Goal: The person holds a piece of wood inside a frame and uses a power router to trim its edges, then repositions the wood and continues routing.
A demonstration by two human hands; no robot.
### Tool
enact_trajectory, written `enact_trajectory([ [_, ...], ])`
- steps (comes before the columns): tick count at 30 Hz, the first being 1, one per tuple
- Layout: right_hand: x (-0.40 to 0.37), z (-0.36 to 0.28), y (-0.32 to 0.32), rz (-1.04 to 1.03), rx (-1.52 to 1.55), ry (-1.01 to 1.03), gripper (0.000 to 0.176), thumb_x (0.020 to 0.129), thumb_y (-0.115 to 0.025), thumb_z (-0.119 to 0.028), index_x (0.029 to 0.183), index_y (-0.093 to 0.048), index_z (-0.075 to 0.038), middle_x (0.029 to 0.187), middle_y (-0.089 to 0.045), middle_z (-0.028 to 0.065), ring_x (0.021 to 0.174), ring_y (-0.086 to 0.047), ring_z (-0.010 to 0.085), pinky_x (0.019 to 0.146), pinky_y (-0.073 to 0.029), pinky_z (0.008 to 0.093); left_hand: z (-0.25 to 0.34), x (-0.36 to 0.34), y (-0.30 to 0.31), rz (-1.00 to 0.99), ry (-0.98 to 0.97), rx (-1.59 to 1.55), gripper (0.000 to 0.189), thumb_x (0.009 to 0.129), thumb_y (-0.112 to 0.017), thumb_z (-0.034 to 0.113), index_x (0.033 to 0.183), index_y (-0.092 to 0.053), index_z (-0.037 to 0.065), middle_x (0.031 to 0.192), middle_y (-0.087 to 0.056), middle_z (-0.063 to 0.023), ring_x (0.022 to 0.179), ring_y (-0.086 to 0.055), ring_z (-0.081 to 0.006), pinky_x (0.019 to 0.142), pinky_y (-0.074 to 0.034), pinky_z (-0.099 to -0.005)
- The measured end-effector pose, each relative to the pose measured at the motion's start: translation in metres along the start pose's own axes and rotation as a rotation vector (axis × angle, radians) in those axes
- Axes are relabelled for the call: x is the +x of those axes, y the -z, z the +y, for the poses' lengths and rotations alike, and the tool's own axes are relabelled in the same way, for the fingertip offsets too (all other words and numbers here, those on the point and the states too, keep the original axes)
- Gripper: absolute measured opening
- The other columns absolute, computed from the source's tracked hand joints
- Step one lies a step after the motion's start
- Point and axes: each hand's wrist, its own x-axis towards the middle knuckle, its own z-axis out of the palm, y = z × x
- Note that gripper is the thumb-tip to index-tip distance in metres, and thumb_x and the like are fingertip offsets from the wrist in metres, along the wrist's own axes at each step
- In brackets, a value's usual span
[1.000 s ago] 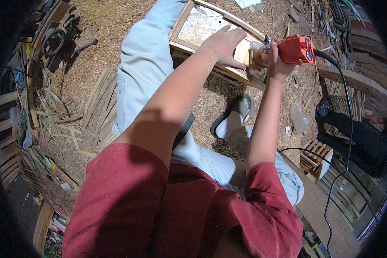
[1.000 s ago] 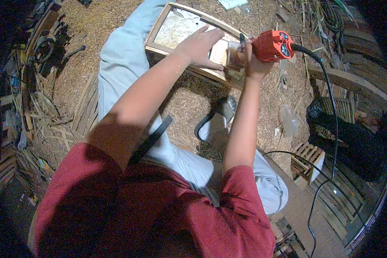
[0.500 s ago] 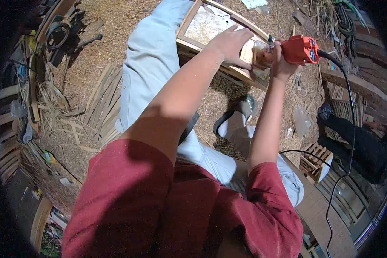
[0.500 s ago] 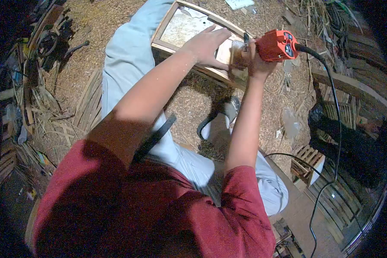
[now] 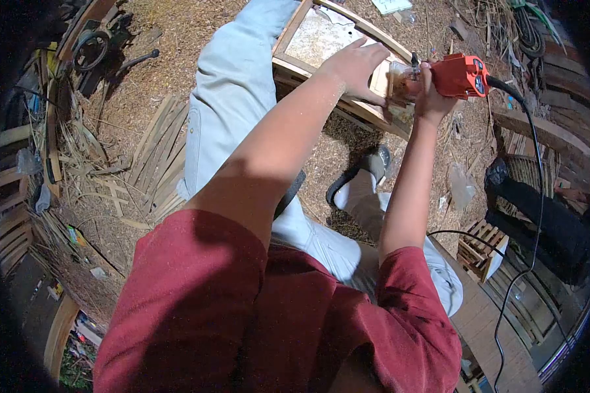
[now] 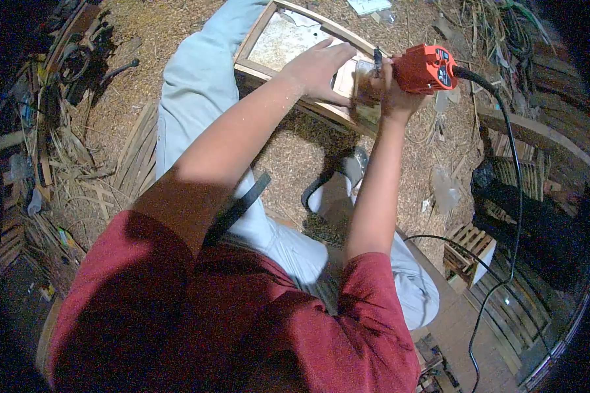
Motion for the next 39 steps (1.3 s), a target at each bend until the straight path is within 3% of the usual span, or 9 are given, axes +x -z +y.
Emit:
enact_trajectory([
  [6, 0.004, 0.005, 0.004, -0.017, -0.044, 0.01, 0.031, 0.081, -0.09, -0.017, 0.103, -0.071, -0.006, 0.098, -0.077, 0.0039, 0.089, -0.074, 0.0188, 0.087, -0.058, 0.0365, 0.002, 0.0, 0.003, -0.005, 0.008, -0.027, 0.119, 0.073, -0.078, 0.076, 0.156, -0.041, 0.0, 0.159, -0.048, -0.0169, 0.151, -0.043, -0.0263, 0.134, -0.021, -0.043],
  [12, 0.014, 0.021, 0.009, -0.014, -0.042, 0.177, 0.031, 0.082, -0.089, -0.018, 0.104, -0.07, -0.006, 0.098, -0.077, 0.0036, 0.09, -0.074, 0.0185, 0.087, -0.058, 0.0353, 0.0, -0.001, -0.002, 0.019, 0.008, -0.018, 0.118, 0.072, -0.078, 0.076, 0.155, -0.041, 0.001, 0.159, -0.048, -0.0165, 0.151, -0.043, -0.0263, 0.133, -0.021, -0.0432],
  [15, 0.009, 0.012, 0.007, 0.031, 0.095, 0.07, 0.03, 0.08, -0.091, -0.019, 0.101, -0.072, -0.008, 0.096, -0.078, 0.002, 0.089, -0.074, 0.0181, 0.088, -0.058, 0.0345, 0.0, 0.0, 0.001, -0.014, 0.012, -0.012, 0.123, 0.071, -0.076, 0.08, 0.156, -0.041, -0.001, 0.161, -0.046, -0.0168, 0.152, -0.041, -0.026, 0.133, -0.021, -0.0431],
  [18, 0.012, 0.014, 0.009, 0.045, 0.111, 0.089, 0.026, 0.081, -0.086, -0.006, 0.101, -0.072, 0.001, 0.1, -0.077, 0.0091, 0.091, -0.073, 0.0196, 0.087, -0.059, 0.0365, 0.001, 0.0, 0.002, -0.013, 0.009, -0.016, 0.121, 0.072, -0.077, 0.078, 0.156, -0.041, 0.0, 0.16, -0.047, -0.0166, 0.152, -0.041, -0.0261, 0.134, -0.02, -0.043],
  [21, 0.013, 0.013, 0.016, 0.024, -0.067, 0.14, 0.024, 0.08, -0.087, -0.005, 0.1, -0.073, 0.0, 0.1, -0.077, 0.0095, 0.091, -0.073, 0.0197, 0.088, -0.058, 0.0371, 0.0, -0.001, -0.002, 0.006, 0.006, -0.01, 0.118, 0.073, -0.078, 0.076, 0.156, -0.04, 0.001, 0.159, -0.047, -0.0163, 0.152, -0.042, -0.0262, 0.134, -0.02, -0.0429],
  [27, 0.01, 0.007, 0.018, 0.021, 0.033, 0.066, 0.025, 0.08, -0.087, -0.005, 0.1, -0.073, -0.001, 0.101, -0.077, 0.0098, 0.092, -0.073, 0.02, 0.091, -0.057, 0.0373, -0.001, -0.001, -0.003, -0.024, 0.017, 0.019, 0.121, 0.074, -0.074, 0.08, 0.159, -0.038, 0.003, 0.163, -0.044, -0.0152, 0.154, -0.039, -0.0245, 0.134, -0.018, -0.0423],
  [30, 0.011, 0.014, 0.018, 0.013, 0.066, 0.091, 0.035, 0.08, -0.091, -0.021, 0.105, -0.072, -0.005, 0.1, -0.078, 0.0033, 0.093, -0.075, 0.0187, 0.092, -0.058, 0.0358, -0.003, -0.001, -0.006, -0.013, 0.008, 0.022, 0.12, 0.074, -0.074, 0.08, 0.159, -0.038, 0.003, 0.163, -0.044, -0.0152, 0.154, -0.039, -0.0244, 0.134, -0.019, -0.0426],
  [39, 0.004, 0.015, 0.014, 0.008, 0.058, 0.13, 0.032, 0.081, -0.09, -0.016, 0.104, -0.071, -0.005, 0.098, -0.077, 0.0025, 0.093, -0.074, 0.0176, 0.09, -0.057, 0.0355, 0.004, -0.001, 0.007, -0.042, 0.003, 0.027, 0.118, 0.075, -0.075, 0.077, 0.156, -0.04, 0.0, 0.162, -0.045, -0.0178, 0.153, -0.04, -0.0264, 0.134, -0.018, -0.0436],
])
